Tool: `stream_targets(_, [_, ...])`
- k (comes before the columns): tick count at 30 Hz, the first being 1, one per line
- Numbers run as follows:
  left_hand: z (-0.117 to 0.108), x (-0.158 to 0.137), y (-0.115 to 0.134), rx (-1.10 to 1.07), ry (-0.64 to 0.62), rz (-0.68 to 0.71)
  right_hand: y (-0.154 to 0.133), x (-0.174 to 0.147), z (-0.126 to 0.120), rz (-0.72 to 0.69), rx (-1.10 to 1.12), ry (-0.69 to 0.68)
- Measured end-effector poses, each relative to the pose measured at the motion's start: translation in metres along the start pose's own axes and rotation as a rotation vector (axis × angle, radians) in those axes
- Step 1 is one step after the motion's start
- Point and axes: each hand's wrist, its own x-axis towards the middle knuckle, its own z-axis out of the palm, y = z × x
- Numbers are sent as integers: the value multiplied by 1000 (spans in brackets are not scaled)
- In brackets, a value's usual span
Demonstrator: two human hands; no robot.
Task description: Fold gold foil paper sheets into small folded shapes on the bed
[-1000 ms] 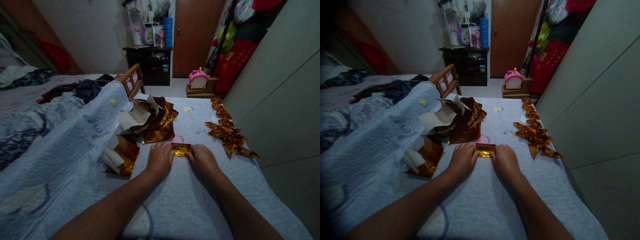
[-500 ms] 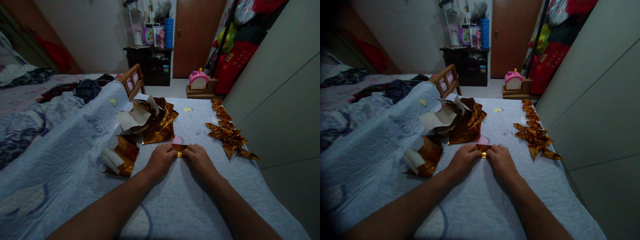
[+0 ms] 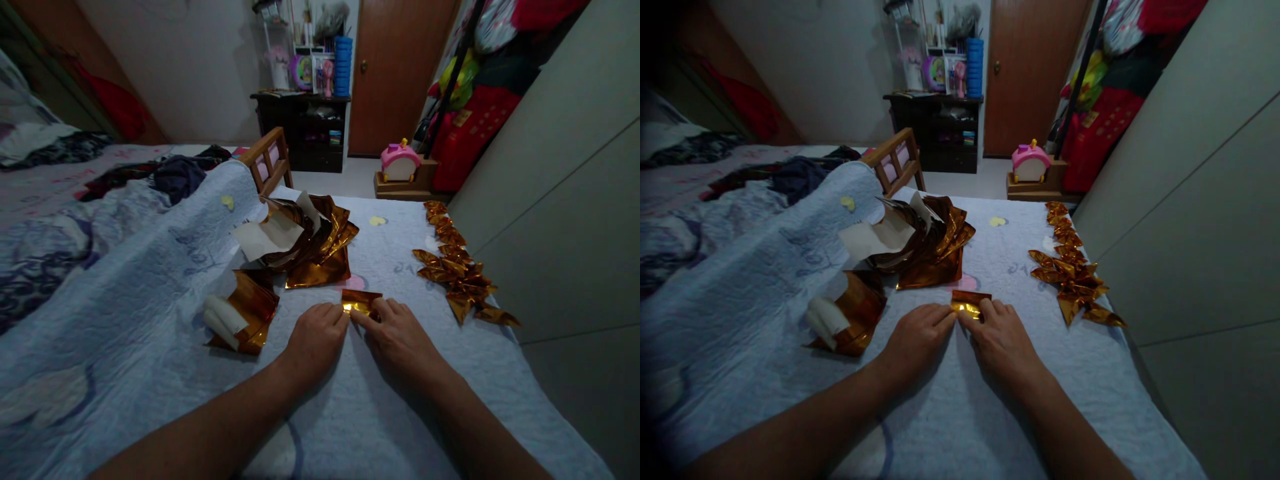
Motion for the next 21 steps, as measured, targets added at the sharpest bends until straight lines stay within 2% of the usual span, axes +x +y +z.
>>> stream_targets(12, [-2,-6,10,51,-57,-42,-6,-3,-11,55,-11,-89])
stream_targets(21, [-3,-5,11,79,-90,-52,12,-13,-20,113,39,-130])
